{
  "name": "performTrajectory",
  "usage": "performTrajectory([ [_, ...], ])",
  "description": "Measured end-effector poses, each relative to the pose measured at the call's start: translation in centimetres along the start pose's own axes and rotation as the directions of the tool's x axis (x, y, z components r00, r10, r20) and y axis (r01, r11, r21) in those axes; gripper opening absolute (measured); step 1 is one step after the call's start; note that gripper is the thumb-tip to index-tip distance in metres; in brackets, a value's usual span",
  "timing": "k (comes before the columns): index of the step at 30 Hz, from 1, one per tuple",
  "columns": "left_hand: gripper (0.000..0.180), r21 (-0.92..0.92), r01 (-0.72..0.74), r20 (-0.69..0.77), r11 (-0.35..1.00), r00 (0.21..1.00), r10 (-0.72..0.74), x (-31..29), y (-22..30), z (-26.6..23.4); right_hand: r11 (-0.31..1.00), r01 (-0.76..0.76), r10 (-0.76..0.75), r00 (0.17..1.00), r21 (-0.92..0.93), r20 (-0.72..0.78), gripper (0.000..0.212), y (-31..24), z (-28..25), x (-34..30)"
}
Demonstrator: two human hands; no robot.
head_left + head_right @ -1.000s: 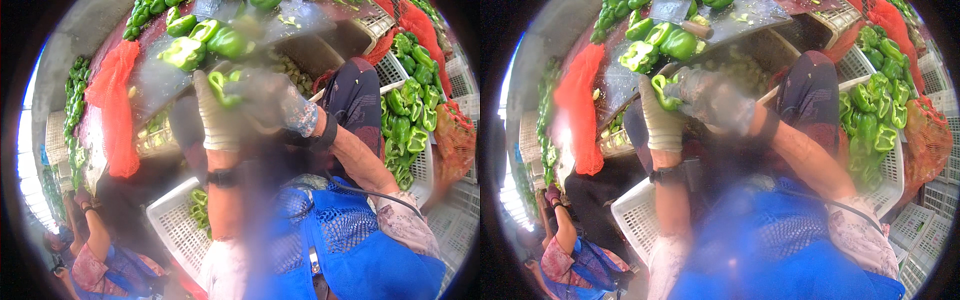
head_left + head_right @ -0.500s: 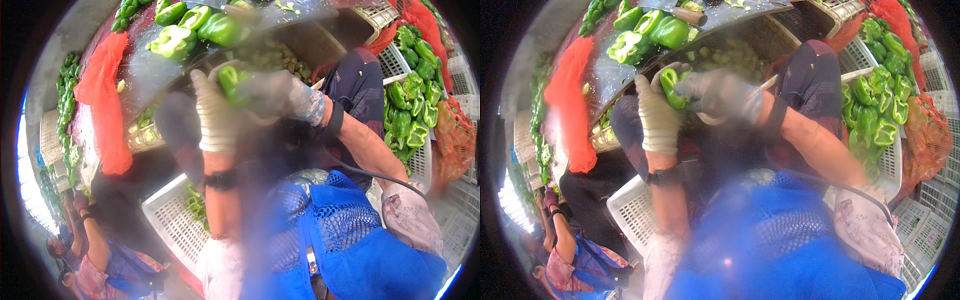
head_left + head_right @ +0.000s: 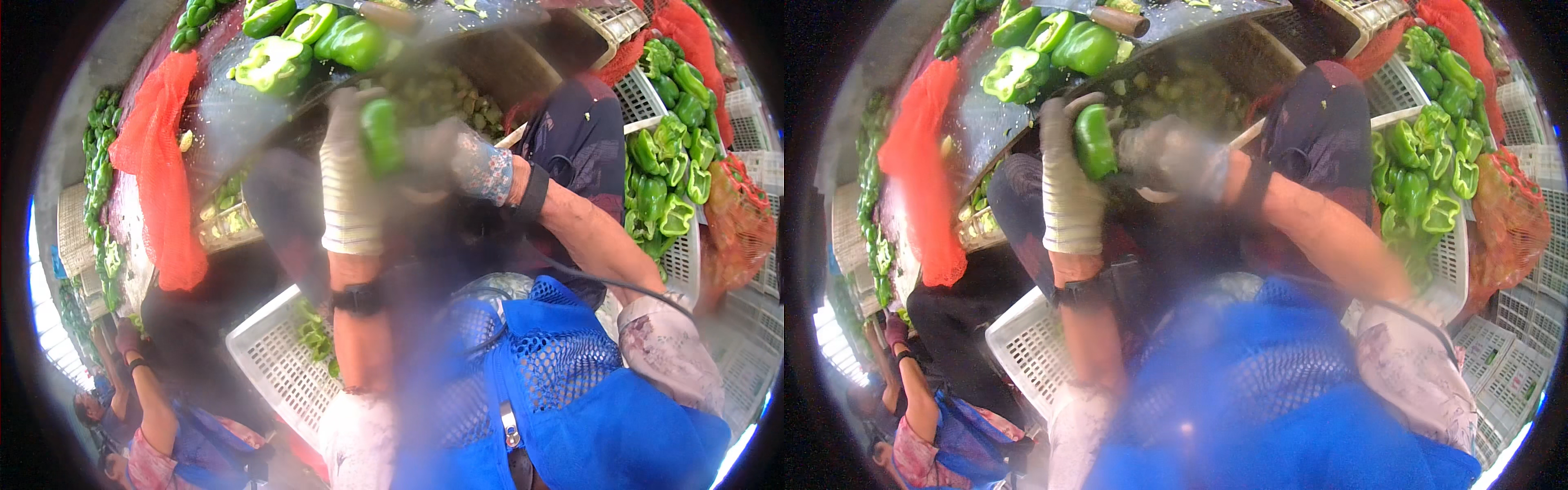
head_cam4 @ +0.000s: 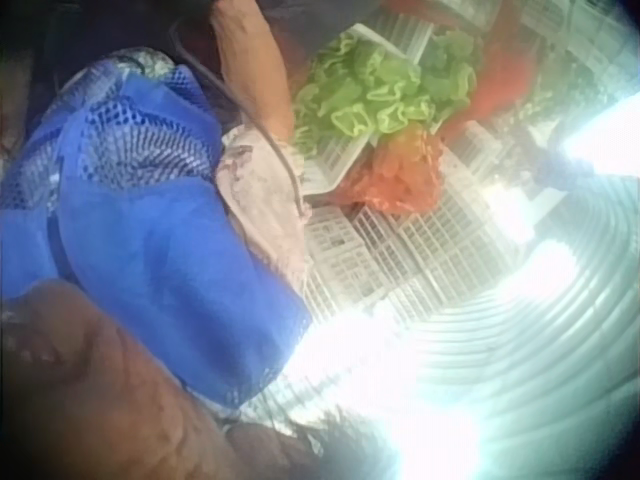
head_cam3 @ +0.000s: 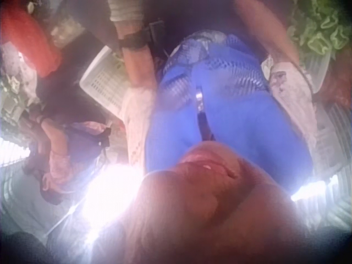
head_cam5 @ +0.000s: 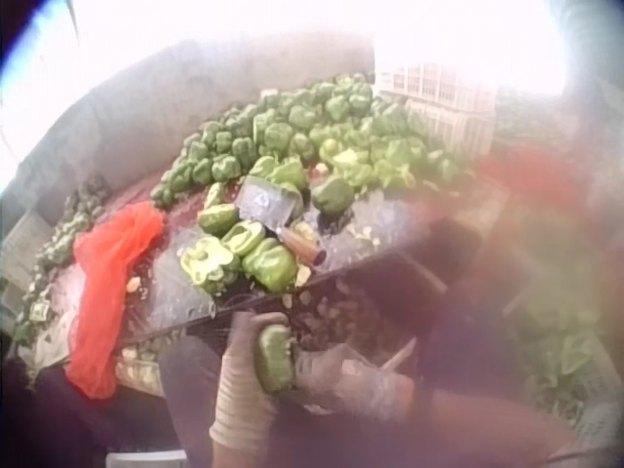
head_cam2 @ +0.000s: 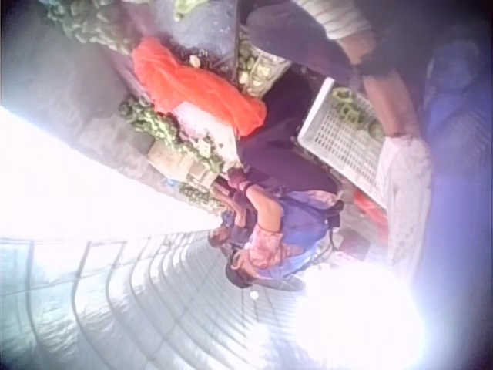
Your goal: The person picks up a green pepper, cuts it with a knife, and removes the core. They place the core into a container and the pepper into a white crate, repeating the process.
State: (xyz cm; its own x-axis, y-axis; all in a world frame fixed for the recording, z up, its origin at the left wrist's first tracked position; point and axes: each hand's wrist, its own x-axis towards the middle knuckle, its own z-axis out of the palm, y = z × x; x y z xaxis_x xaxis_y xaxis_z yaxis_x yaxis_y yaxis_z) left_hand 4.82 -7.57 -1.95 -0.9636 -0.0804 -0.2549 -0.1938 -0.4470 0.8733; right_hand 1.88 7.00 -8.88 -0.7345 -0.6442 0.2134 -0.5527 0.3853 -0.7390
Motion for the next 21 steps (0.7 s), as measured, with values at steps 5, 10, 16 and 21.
performTrajectory([
  [5,0.033,-0.009,0.036,0.077,0.999,0.996,-0.035,0.0,-0.5,0.0,0.971,0.193,-0.166,0.969,0.143,-0.183,0.010,-2.1,-1.4,-1.3],
  [10,0.028,-0.325,0.121,0.021,0.938,0.992,-0.121,1.9,-1.6,-1.3,0.929,0.089,-0.215,0.920,-0.360,-0.327,0.017,-4.7,-0.3,0.5],
  [16,0.024,-0.420,0.153,0.082,0.894,0.988,-0.130,0.9,-1.2,0.2,0.959,0.133,-0.212,0.923,-0.252,-0.320,0.018,-2.5,-0.4,0.6],
  [21,0.027,-0.408,0.165,0.137,0.898,0.983,-0.118,0.8,-1.4,0.2,0.906,-0.169,0.270,0.937,0.389,-0.221,0.015,-2.7,-2.5,1.0],
])
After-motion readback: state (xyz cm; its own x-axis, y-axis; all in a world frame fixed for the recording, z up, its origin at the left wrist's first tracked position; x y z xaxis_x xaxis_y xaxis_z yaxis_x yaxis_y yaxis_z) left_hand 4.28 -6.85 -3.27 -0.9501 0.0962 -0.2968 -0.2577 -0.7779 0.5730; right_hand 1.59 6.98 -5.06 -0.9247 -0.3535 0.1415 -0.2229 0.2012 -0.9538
